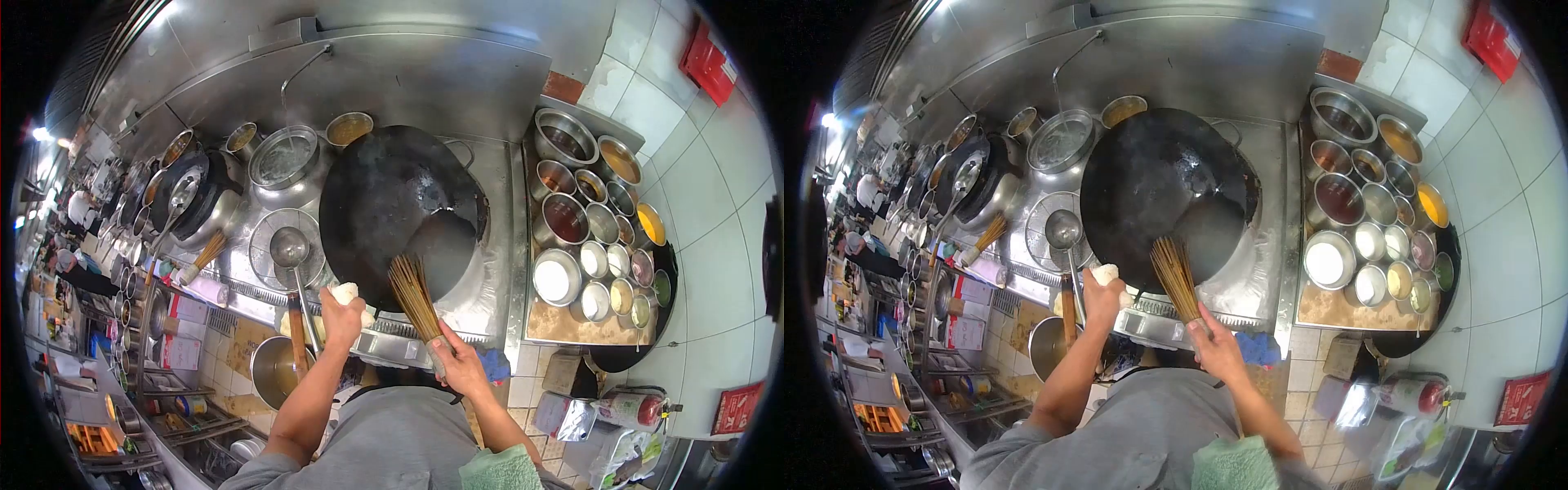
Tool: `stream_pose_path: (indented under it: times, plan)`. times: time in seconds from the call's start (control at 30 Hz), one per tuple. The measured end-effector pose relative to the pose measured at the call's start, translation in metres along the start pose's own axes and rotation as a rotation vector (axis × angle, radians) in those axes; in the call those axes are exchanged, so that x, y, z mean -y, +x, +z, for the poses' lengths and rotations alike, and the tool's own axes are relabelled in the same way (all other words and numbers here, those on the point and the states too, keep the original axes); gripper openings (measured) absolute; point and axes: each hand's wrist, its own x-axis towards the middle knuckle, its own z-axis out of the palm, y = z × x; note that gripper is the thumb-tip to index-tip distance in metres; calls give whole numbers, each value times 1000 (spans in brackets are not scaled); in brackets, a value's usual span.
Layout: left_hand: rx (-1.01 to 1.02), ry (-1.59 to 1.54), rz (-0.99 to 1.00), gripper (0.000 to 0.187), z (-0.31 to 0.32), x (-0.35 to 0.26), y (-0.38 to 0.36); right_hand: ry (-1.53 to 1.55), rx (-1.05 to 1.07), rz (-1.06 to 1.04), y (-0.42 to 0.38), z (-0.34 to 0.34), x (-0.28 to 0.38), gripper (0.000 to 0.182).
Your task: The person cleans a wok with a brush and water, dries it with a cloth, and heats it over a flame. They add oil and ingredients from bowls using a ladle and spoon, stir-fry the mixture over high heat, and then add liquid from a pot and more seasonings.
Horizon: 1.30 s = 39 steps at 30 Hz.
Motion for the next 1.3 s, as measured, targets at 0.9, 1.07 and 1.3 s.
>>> stream_pose_path:
  times: [0.9, 1.07, 1.3]
  plan:
    - [81, 389, 397, 59, 8, -54, -24, 726, -264, -619, 143, 2, 97, 70]
    - [88, 353, 316, 59, 17, -55, -23, 710, -63, -514, 120, 41, 80, 72]
    - [19, 188, 50, 54, -10, -5, 16, -758, -181, -351, 101, -104, -82, 37]
